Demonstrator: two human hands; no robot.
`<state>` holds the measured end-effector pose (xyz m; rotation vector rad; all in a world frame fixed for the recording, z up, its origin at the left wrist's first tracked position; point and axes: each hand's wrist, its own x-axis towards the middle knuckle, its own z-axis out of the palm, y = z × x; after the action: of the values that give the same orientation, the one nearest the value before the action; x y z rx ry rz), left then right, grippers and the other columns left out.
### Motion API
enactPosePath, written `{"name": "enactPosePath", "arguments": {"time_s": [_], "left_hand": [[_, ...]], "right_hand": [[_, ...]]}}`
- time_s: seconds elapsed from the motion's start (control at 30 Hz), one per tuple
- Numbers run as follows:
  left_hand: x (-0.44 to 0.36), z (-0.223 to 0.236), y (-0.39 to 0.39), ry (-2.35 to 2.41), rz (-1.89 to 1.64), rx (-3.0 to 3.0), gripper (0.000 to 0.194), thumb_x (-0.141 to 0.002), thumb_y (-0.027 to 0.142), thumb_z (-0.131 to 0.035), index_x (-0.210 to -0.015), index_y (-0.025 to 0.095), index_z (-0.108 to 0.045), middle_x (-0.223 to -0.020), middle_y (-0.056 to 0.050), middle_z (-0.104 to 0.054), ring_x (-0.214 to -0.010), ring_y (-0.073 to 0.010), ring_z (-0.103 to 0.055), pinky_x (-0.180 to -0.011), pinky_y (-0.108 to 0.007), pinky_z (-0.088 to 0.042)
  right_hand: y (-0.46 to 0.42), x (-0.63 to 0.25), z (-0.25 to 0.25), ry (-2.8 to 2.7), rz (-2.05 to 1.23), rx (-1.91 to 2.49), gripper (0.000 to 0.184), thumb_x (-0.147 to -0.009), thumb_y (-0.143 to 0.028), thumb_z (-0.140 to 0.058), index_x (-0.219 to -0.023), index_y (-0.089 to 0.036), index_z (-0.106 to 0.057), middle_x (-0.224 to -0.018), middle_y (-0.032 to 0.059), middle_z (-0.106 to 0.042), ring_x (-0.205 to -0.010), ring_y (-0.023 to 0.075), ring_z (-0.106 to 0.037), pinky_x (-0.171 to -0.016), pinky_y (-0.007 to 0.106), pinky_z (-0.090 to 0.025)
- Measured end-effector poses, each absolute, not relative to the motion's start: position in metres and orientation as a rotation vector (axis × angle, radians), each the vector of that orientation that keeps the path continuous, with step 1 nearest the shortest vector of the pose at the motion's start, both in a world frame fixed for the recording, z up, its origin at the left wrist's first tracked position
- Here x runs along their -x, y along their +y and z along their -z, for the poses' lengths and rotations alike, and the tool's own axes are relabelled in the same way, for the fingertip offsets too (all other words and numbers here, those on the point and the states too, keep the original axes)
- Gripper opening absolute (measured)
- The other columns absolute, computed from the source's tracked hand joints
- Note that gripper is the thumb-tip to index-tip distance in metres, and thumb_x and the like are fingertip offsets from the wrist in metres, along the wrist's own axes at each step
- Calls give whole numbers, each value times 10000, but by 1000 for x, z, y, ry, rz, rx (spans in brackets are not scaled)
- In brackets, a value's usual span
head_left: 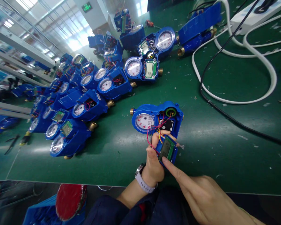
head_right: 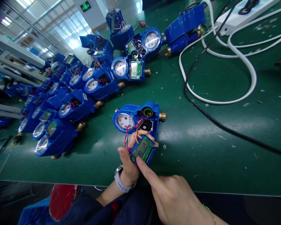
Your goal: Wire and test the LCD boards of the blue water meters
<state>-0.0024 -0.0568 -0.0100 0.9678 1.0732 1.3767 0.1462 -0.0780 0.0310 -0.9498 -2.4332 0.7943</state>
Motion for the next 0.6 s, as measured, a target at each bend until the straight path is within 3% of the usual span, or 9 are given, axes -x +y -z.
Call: {"name": "enactPosePath", "arguments": {"time_s": [0.23,0.47,0.6], "left_hand": [[1,10,-56,1088,-1386,-930,779,-860,788,-163,-1202,196,-536,-986,-110,-664,-1010,-295,-625,-893,-416,-512],[-3,5,-55,939,-1444,-843,727,-873,771,-219,-1151,185,-548,-998,-105,-656,-949,-271,-641,-865,-398,-525],[-4,0,-53,875,-1444,-781,702,-869,768,-273,-1153,185,-542,-982,-95,-658,-870,-247,-651,-803,-370,-543]], "right_hand": [[-81,-140,-35,-2246,-1019,992,564,-927,-33,-265,-1474,-171,-287,-789,-21,-710,-515,106,-614,-501,211,-494],[-87,-141,-31,-2184,-1181,1104,486,-995,-137,-289,-1468,-242,-322,-574,-74,-572,-472,111,-557,-469,200,-441],[-85,-142,-30,-2153,-1265,1168,413,-1003,-174,-275,-1407,-209,-352,-683,-40,-651,-525,125,-615,-513,222,-477]]}}
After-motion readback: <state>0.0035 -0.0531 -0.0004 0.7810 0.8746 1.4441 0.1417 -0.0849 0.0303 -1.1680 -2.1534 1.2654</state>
